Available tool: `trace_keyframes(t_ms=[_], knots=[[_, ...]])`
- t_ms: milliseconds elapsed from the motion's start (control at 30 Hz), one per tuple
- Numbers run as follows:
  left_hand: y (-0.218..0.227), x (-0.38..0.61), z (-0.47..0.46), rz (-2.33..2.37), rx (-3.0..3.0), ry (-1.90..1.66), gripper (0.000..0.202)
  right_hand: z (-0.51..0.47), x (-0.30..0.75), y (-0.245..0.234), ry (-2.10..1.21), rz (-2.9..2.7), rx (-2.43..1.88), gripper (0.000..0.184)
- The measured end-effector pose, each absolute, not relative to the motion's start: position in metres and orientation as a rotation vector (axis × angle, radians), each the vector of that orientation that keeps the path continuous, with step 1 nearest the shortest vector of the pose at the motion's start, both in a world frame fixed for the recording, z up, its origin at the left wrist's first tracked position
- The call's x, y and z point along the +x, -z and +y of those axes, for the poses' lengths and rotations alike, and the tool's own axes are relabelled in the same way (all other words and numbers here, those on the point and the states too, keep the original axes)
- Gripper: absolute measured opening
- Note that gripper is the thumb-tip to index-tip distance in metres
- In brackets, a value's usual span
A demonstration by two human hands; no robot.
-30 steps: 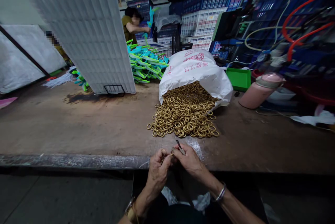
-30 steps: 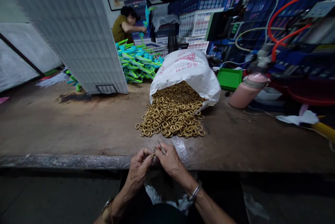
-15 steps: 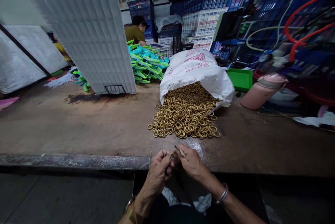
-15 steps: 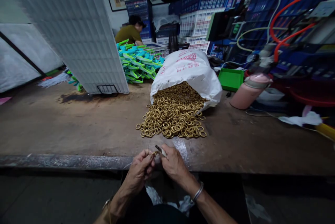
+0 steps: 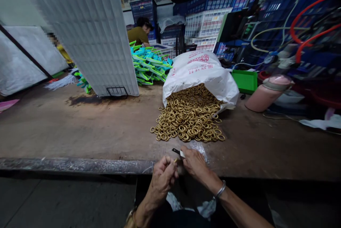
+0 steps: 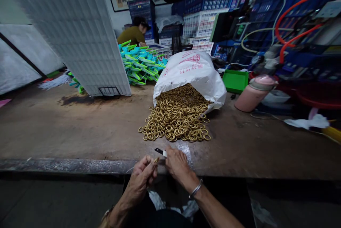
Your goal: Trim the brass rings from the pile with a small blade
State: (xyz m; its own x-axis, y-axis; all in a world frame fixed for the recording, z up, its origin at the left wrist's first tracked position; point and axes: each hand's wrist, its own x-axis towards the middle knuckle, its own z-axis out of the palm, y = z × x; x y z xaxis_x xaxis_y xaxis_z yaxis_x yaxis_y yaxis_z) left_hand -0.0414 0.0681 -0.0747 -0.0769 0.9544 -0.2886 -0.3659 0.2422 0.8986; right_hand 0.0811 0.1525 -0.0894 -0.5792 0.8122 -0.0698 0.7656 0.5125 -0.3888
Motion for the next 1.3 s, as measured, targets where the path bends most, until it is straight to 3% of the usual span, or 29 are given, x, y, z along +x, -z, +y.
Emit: trace_keyframes(t_ms=[100,433,700,800,933,1067,1300], knots=[[0.07,-0.043,0.064,0.988,0.611,-1.284,0.027,0.164,0.073,0.087,-0.511,-2.619,-1.463,0.025],[0.079,-0.059,0.062,0.873,0.341,-1.396,0.017,0.182,0.023,0.093,-0.455,-2.608,-1.191,0.035],[0.088,-0.071,0.063,0.818,0.079,-1.421,0.025,0.183,0.015,0.1,-0.401,-2.573,-1.314,0.03],[0.088,-0.072,0.069,0.879,0.14,-1.451,0.027,0.184,0.023,0.097,-0.58,-2.465,-1.239,0.03],[0.089,-0.068,0.081,1.046,0.329,-1.482,0.03,0.179,0.041,0.086,-0.886,-2.259,-1.081,0.014],[0.09,-0.058,0.089,1.253,0.515,-1.428,0.043,0.166,0.058,0.074,-1.163,-2.162,-1.021,0.022],[0.081,-0.043,0.088,1.384,0.7,-1.386,0.029,0.151,0.067,0.073,-1.548,-1.882,-1.093,0.033]])
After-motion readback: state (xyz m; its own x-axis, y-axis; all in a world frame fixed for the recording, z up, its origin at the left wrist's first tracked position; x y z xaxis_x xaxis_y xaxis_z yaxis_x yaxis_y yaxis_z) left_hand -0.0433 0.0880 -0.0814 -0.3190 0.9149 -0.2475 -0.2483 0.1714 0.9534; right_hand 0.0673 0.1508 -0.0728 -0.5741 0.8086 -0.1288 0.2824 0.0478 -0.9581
